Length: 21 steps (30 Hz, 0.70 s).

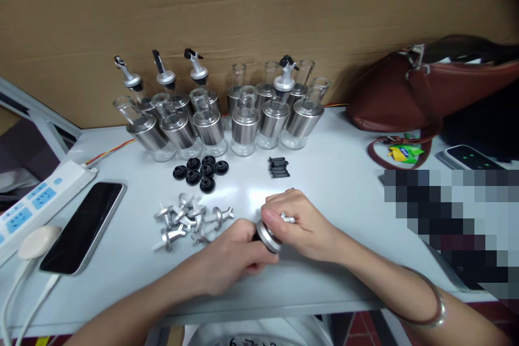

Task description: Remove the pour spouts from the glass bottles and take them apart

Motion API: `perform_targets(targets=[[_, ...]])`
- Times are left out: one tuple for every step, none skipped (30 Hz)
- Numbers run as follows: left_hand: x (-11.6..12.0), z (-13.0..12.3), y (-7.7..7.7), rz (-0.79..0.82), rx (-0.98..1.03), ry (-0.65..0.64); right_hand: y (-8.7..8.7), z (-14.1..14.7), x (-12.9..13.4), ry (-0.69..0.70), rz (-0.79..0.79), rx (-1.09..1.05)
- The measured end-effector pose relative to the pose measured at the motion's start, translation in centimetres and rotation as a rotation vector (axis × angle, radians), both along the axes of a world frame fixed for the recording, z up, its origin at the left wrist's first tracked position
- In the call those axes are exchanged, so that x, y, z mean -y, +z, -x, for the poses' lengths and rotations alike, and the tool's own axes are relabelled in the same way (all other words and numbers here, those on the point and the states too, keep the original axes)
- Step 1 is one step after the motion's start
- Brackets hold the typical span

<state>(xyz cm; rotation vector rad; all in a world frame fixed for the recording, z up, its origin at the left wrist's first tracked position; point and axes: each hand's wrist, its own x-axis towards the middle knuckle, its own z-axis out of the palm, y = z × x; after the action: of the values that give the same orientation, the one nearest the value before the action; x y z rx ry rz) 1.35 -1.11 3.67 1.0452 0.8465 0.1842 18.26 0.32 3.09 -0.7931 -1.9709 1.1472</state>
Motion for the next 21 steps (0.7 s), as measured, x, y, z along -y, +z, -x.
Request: perform_targets(targets=[[0.1,0.0,0.0,-0.028,-0.044,0.014,0.0,0.0,0.0,-0.007,0.024,0.007],[0.2,-0.1,0.0,-0.059,-0.083,0.022,0.0,-0.1,0.0,-0.011,0.054,0.013],[0.3,-0.1,0.1,-0.094,-0.124,0.029,0.0,-0.1,0.0,-0.018,0.087,0.017],[0.4,-0.2,0.2,-0.133,-0.168,0.033,0.0,-0.1,0.0,-0.027,0.120,0.019],[0.4,-0.2,0.4,-0.179,-0.219,0.037,0.0,0.0,0.1,-0.039,0.153,0.020],[0.3,-0.3,0.5,-0.232,-0.270,0.033,0.1,0.0,0.1,-0.055,0.185,0.024],[0.2,-0.4,0.6,-0.294,-0.318,0.019,0.1,0.1,0.1,-0.071,0.217,0.030],[0.2,-0.5,0.8,-0.365,-0.363,-0.002,0.2,0.2,0.1,-0.091,0.250,0.038],[0.1,-0.5,0.8,-0.443,-0.408,-0.023,0.2,0.3,0.1,-0.112,0.279,0.051],[0.0,-0.6,0.9,-0.528,-0.452,-0.043,0.3,0.4,0.1,-0.134,0.308,0.067],[0.0,-0.7,0.9,-0.610,-0.495,-0.059,0.3,0.5,0.1,-0.159,0.336,0.084],[0.0,-0.8,1.0,-0.685,-0.536,-0.067,0.3,0.6,0.1,-0.181,0.364,0.096],[0.0,-0.9,1.0,-0.750,-0.575,-0.066,0.3,0.7,0.1,-0.199,0.387,0.103],[0.0,-0.9,1.1,-0.796,-0.602,-0.060,0.3,0.8,0.1,-0.210,0.403,0.104],[0.0,-0.9,1.2,-0.809,-0.610,-0.051,0.3,0.8,0.1,-0.208,0.411,0.101],[0.0,-0.8,1.4,-0.774,-0.596,-0.039,0.3,0.8,0.1,-0.201,0.405,0.095],[0.0,-0.7,1.5,-0.686,-0.558,-0.029,0.3,0.7,0.1,-0.183,0.377,0.087],[-0.1,-0.5,1.7,-0.554,-0.493,-0.030,0.4,0.6,0.1,-0.157,0.328,0.077],[-0.2,-0.3,1.9,-0.402,-0.403,-0.041,0.4,0.5,0.2,-0.131,0.262,0.066],[-0.3,-0.1,2.0,-0.248,-0.298,-0.063,0.5,0.4,0.2,-0.098,0.186,0.048],[-0.5,0.1,2.1,-0.113,-0.191,-0.091,0.6,0.3,0.2,-0.059,0.109,0.024]])
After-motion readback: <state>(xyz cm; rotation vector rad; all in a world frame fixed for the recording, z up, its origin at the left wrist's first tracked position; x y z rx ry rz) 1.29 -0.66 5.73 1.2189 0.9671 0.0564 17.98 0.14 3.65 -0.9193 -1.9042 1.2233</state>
